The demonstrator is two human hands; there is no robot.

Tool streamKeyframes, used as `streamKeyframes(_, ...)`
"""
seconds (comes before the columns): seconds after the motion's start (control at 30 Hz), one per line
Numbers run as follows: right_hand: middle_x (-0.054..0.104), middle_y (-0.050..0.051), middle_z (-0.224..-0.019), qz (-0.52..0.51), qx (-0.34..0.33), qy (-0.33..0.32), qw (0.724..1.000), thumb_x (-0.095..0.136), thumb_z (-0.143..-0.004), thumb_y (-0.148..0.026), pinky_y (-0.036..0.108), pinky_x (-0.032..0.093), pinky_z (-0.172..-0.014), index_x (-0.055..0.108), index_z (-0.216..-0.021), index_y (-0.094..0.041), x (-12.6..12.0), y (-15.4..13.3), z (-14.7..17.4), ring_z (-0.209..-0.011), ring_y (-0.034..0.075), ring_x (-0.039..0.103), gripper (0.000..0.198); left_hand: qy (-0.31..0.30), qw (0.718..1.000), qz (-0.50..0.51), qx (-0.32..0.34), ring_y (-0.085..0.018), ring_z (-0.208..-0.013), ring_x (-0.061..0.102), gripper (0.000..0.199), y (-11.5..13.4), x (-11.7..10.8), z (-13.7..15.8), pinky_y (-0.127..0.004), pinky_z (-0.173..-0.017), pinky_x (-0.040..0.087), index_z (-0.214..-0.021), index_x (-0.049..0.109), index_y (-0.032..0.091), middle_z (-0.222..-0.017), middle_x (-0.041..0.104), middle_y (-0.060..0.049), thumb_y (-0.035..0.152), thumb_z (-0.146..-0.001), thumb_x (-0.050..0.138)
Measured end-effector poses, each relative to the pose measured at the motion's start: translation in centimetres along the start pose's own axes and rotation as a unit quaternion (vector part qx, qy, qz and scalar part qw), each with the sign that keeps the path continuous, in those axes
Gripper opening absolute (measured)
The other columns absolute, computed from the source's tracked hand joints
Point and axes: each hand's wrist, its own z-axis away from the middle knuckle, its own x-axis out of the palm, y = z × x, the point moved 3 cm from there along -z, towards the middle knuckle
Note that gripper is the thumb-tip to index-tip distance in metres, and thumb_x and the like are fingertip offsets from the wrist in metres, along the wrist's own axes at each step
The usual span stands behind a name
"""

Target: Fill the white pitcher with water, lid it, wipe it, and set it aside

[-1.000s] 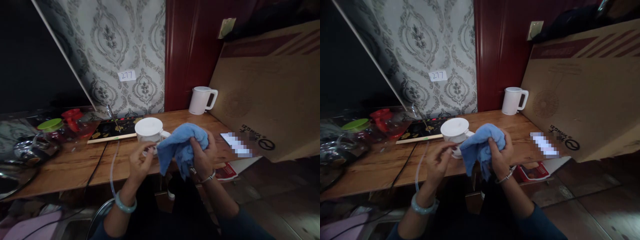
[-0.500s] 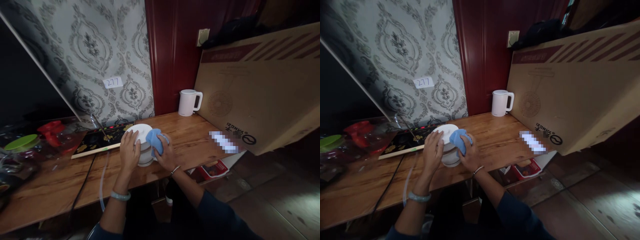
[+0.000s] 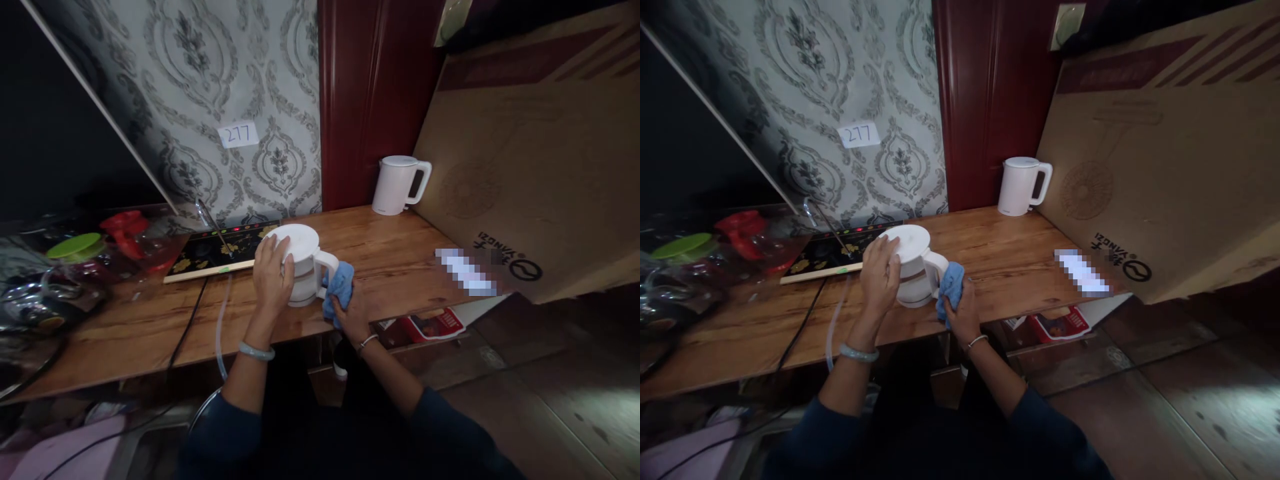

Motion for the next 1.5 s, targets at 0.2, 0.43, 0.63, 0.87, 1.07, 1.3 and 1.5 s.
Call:
streamKeyframes(0.2,0.061,0.011,-0.111,0.003,-0.004,-0.035,0.999,0.059,-0.078,-0.038,0.049,0.044,-0.097,0.053,-0.117,-0.019,-2.8,0.2,-0.4,-0.106,0.027,0.056,0.044,-0.025,1.0,0.001,0.004,-0.025,-0.135,0.036,0.046,0.0,-0.4,-0.3,-0.048,-0.114,0.028,-0.13,0.054,0.016,-0.142,0.047,-0.015,0.04,-0.097,0.033)
streamKeyframes(0.43,0.065,0.007,-0.103,-0.107,0.155,0.003,0.982,0.069,-0.071,-0.044,0.043,0.051,-0.086,0.054,-0.11,-0.018,-7.1,-1.2,1.0,-0.092,0.024,0.062,0.049,0.077,0.995,0.038,-0.056,-0.028,-0.135,0.035,0.045,2.0,-2.7,4.2,-0.049,-0.112,0.028,-0.13,0.05,0.017,-0.144,0.039,-0.016,0.041,-0.092,0.046)
streamKeyframes(0.63,0.067,0.007,-0.105,-0.259,0.227,-0.02,0.939,0.07,-0.072,-0.045,0.037,0.055,-0.08,0.053,-0.115,-0.02,-4.9,-5.0,3.2,-0.091,0.022,0.065,0.052,-0.144,0.946,0.265,-0.12,-0.024,-0.121,0.052,0.042,4.8,-0.3,11.3,-0.044,-0.102,0.043,-0.127,0.052,0.02,-0.128,0.056,-0.013,0.042,-0.091,0.049)
streamKeyframes(0.87,0.063,0.006,-0.125,-0.286,0.102,-0.207,0.93,0.054,-0.085,-0.052,0.041,0.048,-0.1,0.058,-0.124,-0.025,-1.7,-9.5,3.4,-0.118,0.024,0.057,0.047,-0.088,0.876,0.371,-0.295,-0.027,-0.121,0.055,0.072,4.6,-0.5,14.4,-0.042,-0.098,0.048,-0.137,0.043,0.018,-0.134,0.055,-0.015,0.05,-0.077,0.065)
streamKeyframes(1.07,0.064,0.009,-0.12,-0.177,0.058,-0.058,0.981,0.046,-0.091,-0.049,0.044,0.048,-0.096,0.06,-0.117,-0.023,-4.1,-7.9,-0.5,-0.11,0.023,0.059,0.039,-0.019,0.955,0.223,-0.197,-0.027,-0.116,0.056,0.052,2.9,-2.0,12.3,-0.045,-0.1,0.045,-0.129,0.051,0.02,-0.127,0.058,-0.011,0.036,-0.081,0.062)
streamKeyframes(1.3,0.058,0.01,-0.129,-0.188,0.056,-0.083,0.977,0.049,-0.089,-0.049,0.044,0.045,-0.101,0.052,-0.128,-0.023,-2.8,-5.1,-1.2,-0.117,0.023,0.056,0.046,-0.296,0.942,-0.054,-0.147,-0.026,-0.093,0.062,0.051,4.7,2.0,9.2,-0.036,-0.078,0.049,-0.132,0.053,0.022,-0.107,0.06,-0.011,0.023,-0.081,0.053)
streamKeyframes(1.5,0.06,0.011,-0.124,-0.19,0.085,-0.089,0.974,0.054,-0.086,-0.048,0.044,0.049,-0.094,0.053,-0.125,-0.022,-2.2,-4.1,-0.7,-0.11,0.024,0.059,0.047,-0.376,0.914,-0.089,-0.124,-0.028,-0.086,0.064,0.034,5.0,3.0,9.1,-0.036,-0.074,0.048,-0.11,0.065,0.017,-0.11,0.062,-0.016,0.03,-0.08,0.054)
